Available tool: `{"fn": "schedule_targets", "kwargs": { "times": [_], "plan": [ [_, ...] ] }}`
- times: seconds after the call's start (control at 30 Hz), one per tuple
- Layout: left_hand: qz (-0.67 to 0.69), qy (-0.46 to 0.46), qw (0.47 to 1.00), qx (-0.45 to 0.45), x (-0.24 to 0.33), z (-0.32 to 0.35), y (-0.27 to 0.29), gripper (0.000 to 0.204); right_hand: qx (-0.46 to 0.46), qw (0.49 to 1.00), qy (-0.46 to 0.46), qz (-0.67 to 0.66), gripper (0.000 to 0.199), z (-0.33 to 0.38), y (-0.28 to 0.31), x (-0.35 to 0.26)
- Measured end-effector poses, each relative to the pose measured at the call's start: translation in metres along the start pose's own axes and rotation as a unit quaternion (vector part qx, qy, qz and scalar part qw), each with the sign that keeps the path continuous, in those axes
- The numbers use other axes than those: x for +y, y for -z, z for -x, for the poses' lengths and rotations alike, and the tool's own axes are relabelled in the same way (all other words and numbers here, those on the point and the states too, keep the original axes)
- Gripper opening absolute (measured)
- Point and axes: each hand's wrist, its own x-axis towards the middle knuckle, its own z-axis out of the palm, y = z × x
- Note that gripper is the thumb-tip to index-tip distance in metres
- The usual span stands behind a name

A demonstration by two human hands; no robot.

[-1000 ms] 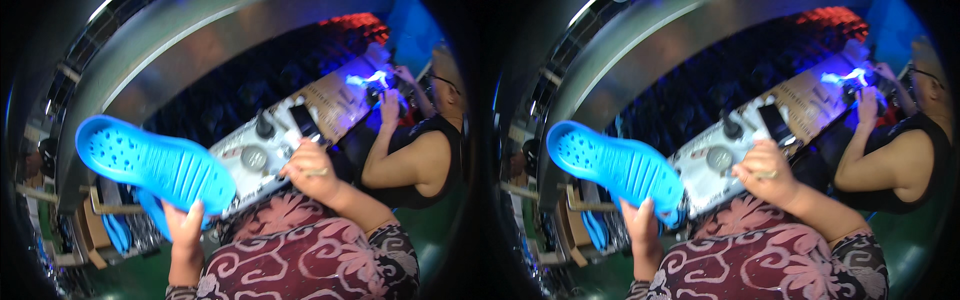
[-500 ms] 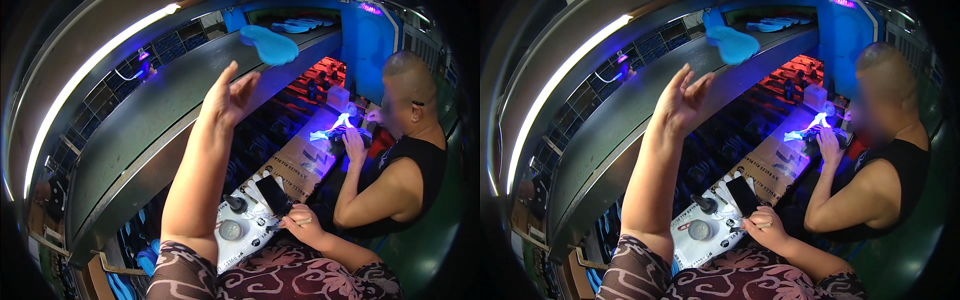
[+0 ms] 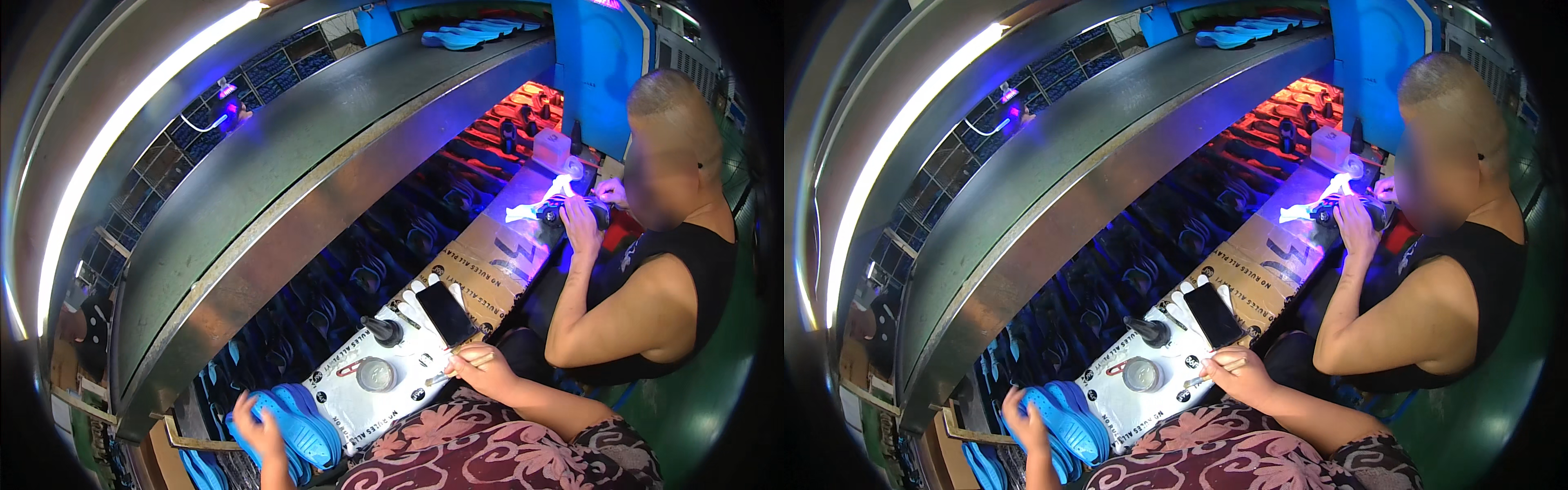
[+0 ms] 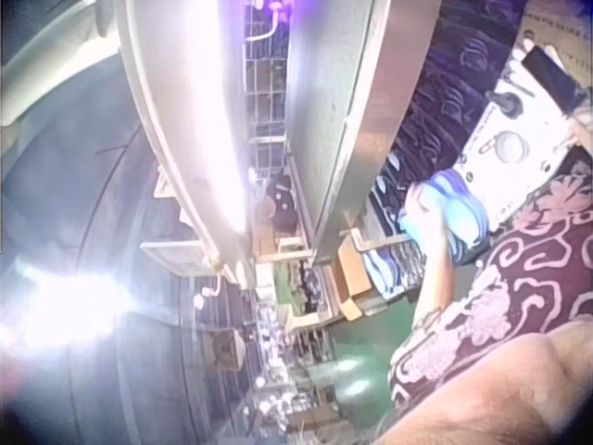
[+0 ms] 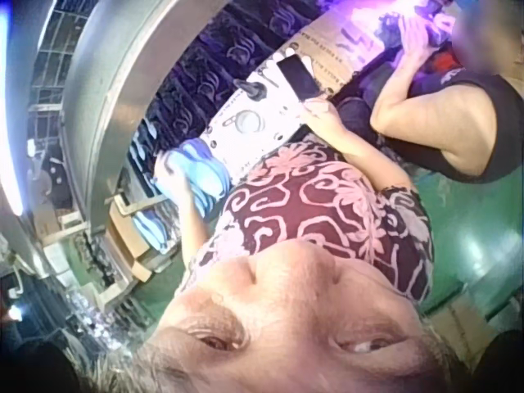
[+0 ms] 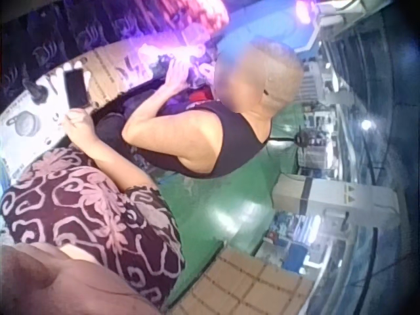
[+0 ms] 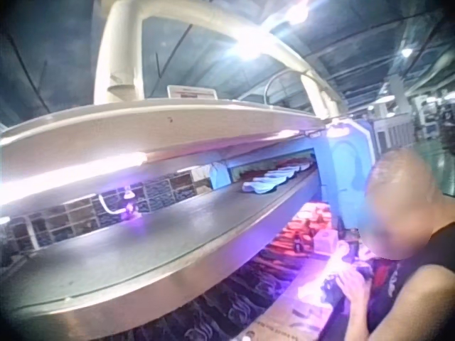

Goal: The person repeatedly picks up shoe soles, applies adhesive onto each sole using a brush, and places the coated shoe soles onto a conveyor belt.

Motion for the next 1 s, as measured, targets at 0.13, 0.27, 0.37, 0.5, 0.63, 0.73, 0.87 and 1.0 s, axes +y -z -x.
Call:
{"fn": "schedule_targets", "kwargs": {
  "times": [0.13, 0.27, 0.37, 0.5, 0.63, 0.73, 0.87, 1.0],
  "plan": [
    [-0.294, 0.063, 0.953, 0.044, -0.143, 0.096, 0.053, 0.044, -0.049, 0.997, 0.029, 0.051, 0.026, -0.010, -0.026, -0.003],
    [-0.098, 0.251, 0.941, -0.202, -0.182, 0.138, 0.068, 0.070, -0.077, 0.996, -0.043, 0.003, 0.027, -0.015, -0.056, -0.008],
    [-0.097, 0.308, 0.935, -0.144, -0.215, 0.152, 0.062, 0.033, -0.087, 0.990, -0.109, -0.025, 0.025, -0.016, -0.068, -0.009],
    [-0.051, 0.344, 0.915, -0.203, -0.168, 0.120, 0.083, 0.030, -0.051, 0.990, -0.127, -0.023, 0.025, -0.009, -0.072, 0.006],
    [-0.094, 0.303, 0.943, -0.105, -0.171, 0.127, 0.084, 0.032, -0.011, 0.991, -0.130, -0.033, 0.032, -0.006, -0.067, 0.007],
    [0.313, 0.481, 0.818, -0.043, -0.133, 0.123, 0.087, 0.041, -0.002, 0.991, -0.130, -0.025, 0.037, -0.010, -0.070, 0.006],
    [0.560, 0.557, 0.603, -0.113, -0.095, 0.129, 0.093, 0.044, -0.036, 0.990, -0.136, 0.003, 0.037, -0.018, -0.079, 0.003],
    [0.593, 0.513, 0.620, -0.023, -0.025, 0.108, 0.069, 0.061, -0.030, 0.991, -0.126, -0.020, 0.038, -0.030, -0.085, -0.011]
  ]
}}
